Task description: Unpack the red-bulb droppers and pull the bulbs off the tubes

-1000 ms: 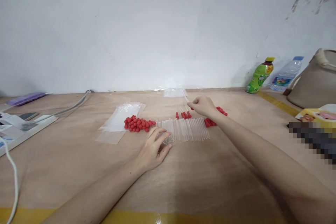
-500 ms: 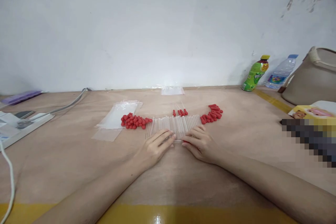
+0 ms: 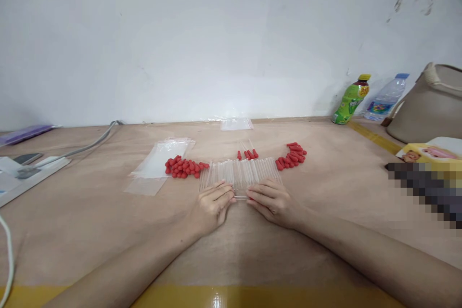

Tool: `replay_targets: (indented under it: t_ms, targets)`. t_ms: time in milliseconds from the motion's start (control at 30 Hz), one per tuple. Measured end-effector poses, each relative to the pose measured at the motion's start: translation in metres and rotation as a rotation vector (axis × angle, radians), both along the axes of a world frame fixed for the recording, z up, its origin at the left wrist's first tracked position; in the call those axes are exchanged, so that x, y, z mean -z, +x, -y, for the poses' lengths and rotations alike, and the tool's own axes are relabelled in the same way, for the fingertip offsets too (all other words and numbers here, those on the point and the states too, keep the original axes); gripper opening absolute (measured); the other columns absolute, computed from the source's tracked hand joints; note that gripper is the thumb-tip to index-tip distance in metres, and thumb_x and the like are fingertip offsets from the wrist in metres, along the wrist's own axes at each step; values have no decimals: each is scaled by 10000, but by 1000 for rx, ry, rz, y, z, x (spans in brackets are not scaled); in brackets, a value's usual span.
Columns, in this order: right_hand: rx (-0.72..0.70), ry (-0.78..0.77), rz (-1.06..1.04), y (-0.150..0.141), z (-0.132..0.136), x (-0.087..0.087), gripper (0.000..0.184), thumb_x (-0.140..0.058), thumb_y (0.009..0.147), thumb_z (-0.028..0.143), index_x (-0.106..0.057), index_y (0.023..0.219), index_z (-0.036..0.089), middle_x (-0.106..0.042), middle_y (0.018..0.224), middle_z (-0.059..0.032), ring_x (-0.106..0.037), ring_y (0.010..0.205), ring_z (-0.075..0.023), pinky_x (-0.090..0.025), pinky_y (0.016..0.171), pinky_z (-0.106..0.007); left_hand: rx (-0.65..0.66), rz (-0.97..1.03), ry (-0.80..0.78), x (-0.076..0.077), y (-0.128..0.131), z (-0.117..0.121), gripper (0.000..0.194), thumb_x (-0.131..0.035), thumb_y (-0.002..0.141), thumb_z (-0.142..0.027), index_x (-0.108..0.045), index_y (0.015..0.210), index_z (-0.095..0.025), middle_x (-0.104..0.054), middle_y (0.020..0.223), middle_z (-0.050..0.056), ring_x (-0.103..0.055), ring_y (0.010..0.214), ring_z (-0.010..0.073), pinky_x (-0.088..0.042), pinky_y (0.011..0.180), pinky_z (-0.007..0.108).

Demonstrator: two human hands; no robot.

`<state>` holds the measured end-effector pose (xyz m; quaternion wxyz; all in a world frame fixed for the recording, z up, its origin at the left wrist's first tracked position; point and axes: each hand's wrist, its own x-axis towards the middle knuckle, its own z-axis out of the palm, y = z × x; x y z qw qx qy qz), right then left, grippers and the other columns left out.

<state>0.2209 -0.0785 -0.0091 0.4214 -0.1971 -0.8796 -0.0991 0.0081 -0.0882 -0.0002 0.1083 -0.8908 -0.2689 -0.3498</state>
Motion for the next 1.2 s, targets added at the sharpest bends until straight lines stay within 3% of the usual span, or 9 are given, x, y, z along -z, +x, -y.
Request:
replay_targets:
  t_ms: [367,500,700,800,967,1100,1200]
  targets:
    - [10,100,42,12,3,0,195,-585,773,137,-598,966,153,-668,870,-48,-595,802,-150,-511,711,-294,49,36,-54,0,-3,3,142,-466,835,-118,-566,929,-154,-660,869,30,-614,903,130,-447,953,345]
    - [83,92,2,29,-1,0,212,-584,773,136,-596,983,162,-663,886,-57,-596,791,-146,-508,707,-291,-12,102,-51,-1,-15,0,137,-483,827,-112,-578,913,-160,-649,873,30,-607,887,139,-449,928,359]
    - [334,-23,-201,58,-21,-11,126,-585,773,196,-648,882,203,-633,829,-51,-579,699,-140,-481,627,-273,-157,185,-113,1,-22,-4,131,-495,838,-173,-596,920,-179,-506,780,24,-510,700,112,-455,596,231]
    - [433,-165,-273,71,-39,-24,156,-547,797,270,-648,883,185,-621,799,-57,-574,676,-139,-474,618,-268,-155,179,-96,-1,-18,-9,208,-437,854,-138,-580,1001,-175,-429,748,13,-447,665,103,-423,570,216]
    - [633,-565,-461,99,-79,-45,250,-611,707,359,-619,847,152,-615,670,-39,-527,547,-125,-443,518,-253,-223,127,-10,-13,-9,-30,260,-402,857,-122,-558,1056,-184,-448,761,16,-444,683,115,-409,577,223]
    - [599,-887,-654,111,-96,-45,189,-593,689,250,-624,839,138,-619,670,-47,-512,492,-104,-430,472,-239,-246,95,81,-19,0,-45,212,-412,868,-148,-563,1012,-189,-498,765,14,-480,679,116,-421,587,224]
    - [556,-1031,-722,116,-98,-38,212,-558,685,165,-625,883,124,-629,697,-60,-531,507,-101,-451,510,-243,-212,-21,118,-18,6,-48,237,-381,867,-101,-547,1023,-166,-518,787,33,-496,711,135,-440,627,245]
